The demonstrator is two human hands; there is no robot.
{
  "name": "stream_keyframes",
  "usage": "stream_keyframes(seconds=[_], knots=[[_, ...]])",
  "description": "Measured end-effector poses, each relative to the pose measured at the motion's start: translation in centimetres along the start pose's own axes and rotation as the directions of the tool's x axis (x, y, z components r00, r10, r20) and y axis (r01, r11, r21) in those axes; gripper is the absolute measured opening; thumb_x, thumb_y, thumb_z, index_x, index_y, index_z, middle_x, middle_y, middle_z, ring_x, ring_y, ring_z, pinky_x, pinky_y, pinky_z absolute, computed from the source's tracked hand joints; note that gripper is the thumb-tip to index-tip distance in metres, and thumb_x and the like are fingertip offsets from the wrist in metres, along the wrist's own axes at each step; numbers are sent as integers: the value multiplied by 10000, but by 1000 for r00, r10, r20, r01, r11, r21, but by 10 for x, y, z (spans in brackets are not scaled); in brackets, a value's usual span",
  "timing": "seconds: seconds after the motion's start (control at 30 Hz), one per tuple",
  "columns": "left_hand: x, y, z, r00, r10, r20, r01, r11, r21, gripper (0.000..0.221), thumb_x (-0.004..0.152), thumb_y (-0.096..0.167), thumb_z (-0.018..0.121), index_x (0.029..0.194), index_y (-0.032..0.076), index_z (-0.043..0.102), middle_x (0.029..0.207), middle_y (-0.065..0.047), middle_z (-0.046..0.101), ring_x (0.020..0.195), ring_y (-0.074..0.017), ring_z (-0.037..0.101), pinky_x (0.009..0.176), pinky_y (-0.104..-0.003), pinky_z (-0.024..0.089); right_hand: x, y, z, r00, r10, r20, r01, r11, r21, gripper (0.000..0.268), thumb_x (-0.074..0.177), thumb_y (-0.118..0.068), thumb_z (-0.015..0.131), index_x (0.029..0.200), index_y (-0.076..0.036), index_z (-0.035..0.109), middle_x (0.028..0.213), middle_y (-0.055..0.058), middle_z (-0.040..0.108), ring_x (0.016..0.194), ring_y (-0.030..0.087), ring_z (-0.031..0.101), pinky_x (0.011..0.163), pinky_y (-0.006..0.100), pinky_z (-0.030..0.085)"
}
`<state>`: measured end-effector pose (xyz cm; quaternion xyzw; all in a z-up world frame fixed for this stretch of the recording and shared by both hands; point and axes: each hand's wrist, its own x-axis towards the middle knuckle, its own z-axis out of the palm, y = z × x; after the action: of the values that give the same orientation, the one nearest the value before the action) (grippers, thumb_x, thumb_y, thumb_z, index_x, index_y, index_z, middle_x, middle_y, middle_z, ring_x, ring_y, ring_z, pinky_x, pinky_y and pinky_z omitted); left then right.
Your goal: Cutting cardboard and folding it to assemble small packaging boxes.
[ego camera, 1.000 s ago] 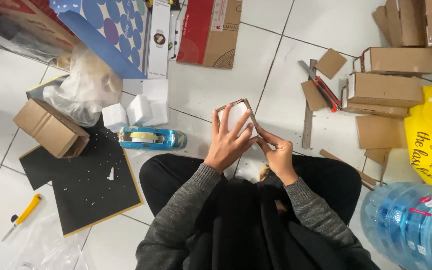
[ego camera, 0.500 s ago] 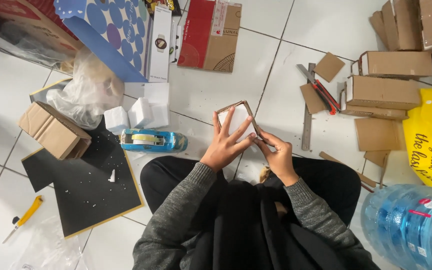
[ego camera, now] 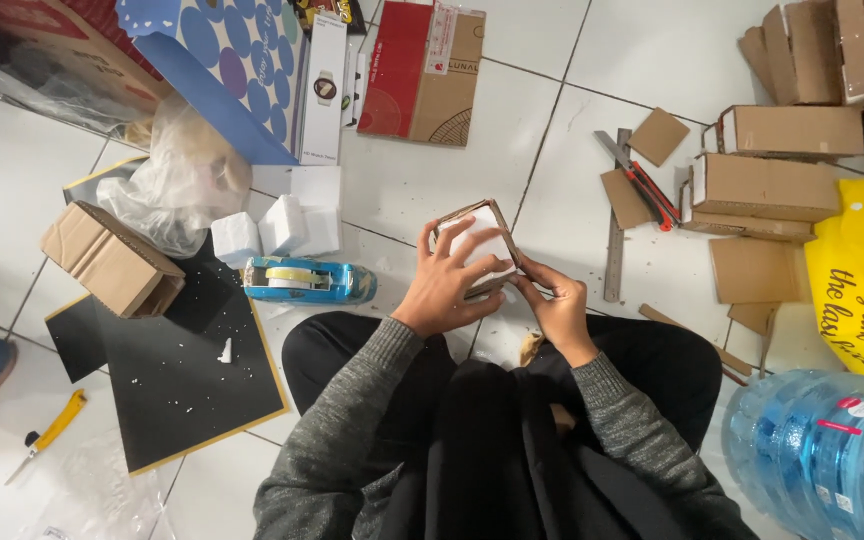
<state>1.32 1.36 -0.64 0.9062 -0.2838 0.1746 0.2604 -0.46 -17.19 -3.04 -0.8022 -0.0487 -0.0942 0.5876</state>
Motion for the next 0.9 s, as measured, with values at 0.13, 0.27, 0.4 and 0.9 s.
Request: stream_keyframes(seconds=[0.13,0.27,0.4,0.9], knots=[[6,-20,2,995,-47,90,51,998,-36,384,701,516,747,1008,323,618,1256,34,453,1213,-284,391,1010,-565,264,4,-6,0,1000,18,-9,-18,1000,17,291,785,-3,804,1061,-79,748,981,141,734,945,260,683,739,369,582],[21,-26,4,996,26,91,-32,997,69,560,668,558,753,1068,233,535,1082,-2,473,1092,-240,390,974,-594,221,11,-20,-1,1000,-26,-15,26,998,52,293,761,6,821,1040,-42,745,977,181,732,941,332,685,752,382,581],[32,-19,-1,991,78,109,-90,990,111,527,651,461,764,1026,212,490,1333,-89,425,1337,-397,304,1052,-699,225,11,-4,1,997,-78,-22,78,997,15,290,753,-2,828,1028,-51,751,936,143,739,833,273,722,716,375,579],[-3,-13,11,987,-149,-68,150,989,10,504,857,503,633,1263,216,545,1306,-121,462,1229,-466,416,893,-543,423,33,-6,2,952,-276,132,273,961,41,180,800,-10,773,963,-87,771,900,76,719,894,243,698,789,349,535]])
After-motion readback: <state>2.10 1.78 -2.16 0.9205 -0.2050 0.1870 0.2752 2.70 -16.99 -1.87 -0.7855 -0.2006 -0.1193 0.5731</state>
